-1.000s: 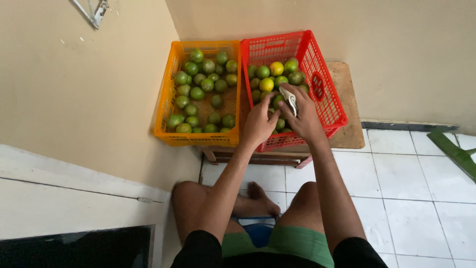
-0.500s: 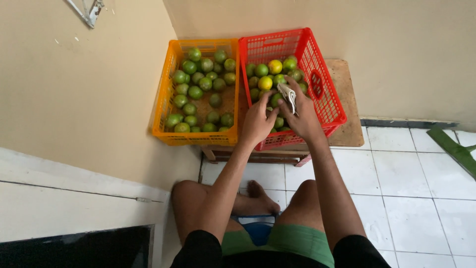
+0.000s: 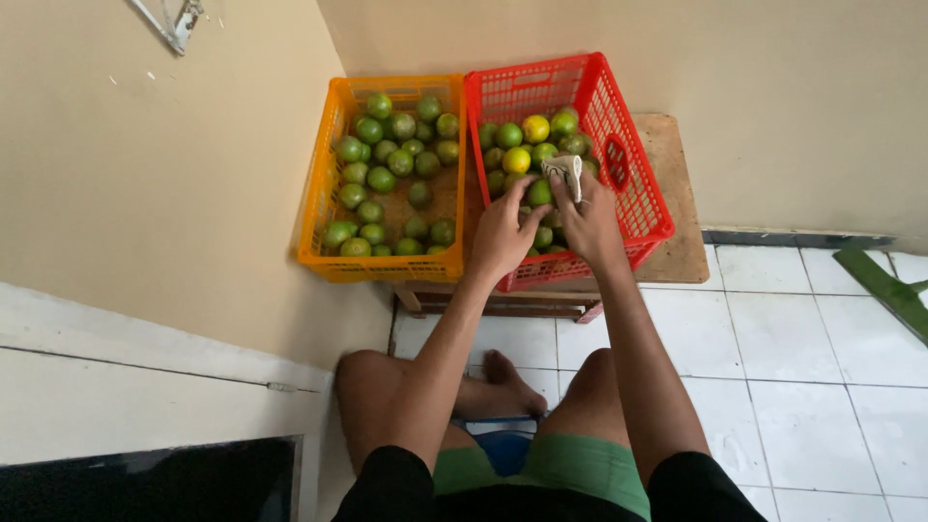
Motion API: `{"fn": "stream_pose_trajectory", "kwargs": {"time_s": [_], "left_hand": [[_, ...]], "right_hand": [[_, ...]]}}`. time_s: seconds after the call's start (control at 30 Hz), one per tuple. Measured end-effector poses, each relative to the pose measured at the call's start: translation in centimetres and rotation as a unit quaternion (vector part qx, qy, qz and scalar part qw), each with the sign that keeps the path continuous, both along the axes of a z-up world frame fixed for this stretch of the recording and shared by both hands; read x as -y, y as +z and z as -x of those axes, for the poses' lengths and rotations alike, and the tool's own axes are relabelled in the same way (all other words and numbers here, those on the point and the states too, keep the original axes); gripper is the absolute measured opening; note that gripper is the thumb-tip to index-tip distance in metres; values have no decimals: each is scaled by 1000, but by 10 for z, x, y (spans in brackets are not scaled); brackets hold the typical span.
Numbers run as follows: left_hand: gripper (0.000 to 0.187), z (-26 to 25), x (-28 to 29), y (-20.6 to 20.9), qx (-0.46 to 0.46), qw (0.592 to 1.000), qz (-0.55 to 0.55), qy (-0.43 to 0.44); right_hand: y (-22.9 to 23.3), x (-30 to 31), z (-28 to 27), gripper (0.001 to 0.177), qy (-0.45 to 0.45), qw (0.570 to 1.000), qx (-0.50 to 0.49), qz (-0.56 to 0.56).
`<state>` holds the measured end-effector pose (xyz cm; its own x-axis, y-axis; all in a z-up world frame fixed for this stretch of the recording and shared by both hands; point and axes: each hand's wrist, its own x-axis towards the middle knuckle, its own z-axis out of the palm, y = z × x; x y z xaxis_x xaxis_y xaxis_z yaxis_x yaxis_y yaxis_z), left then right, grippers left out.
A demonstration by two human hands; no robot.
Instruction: A person sits on the floor wiping green citrus fruits with a cloth and sorting them into a different crate.
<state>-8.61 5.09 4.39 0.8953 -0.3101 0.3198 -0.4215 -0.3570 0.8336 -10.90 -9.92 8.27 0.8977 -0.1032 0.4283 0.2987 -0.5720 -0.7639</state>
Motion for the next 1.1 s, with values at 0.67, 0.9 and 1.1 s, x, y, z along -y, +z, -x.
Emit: {"fn": "stream_pose_trajectory", "kwargs": {"time_s": [0.67,0.9,1.1], "left_hand": [[46,58,-1,26,80,969,231,31],[48,109,-18,31,124,975,176,-52],[47,124,-29,46,169,969,172,-55]], "right_hand": [[23,-19,51,46,137,958,252,-15],[5,-44,90,66,4,927,350,-133],[8,-40,122,59,24,939,325,-105]]}}
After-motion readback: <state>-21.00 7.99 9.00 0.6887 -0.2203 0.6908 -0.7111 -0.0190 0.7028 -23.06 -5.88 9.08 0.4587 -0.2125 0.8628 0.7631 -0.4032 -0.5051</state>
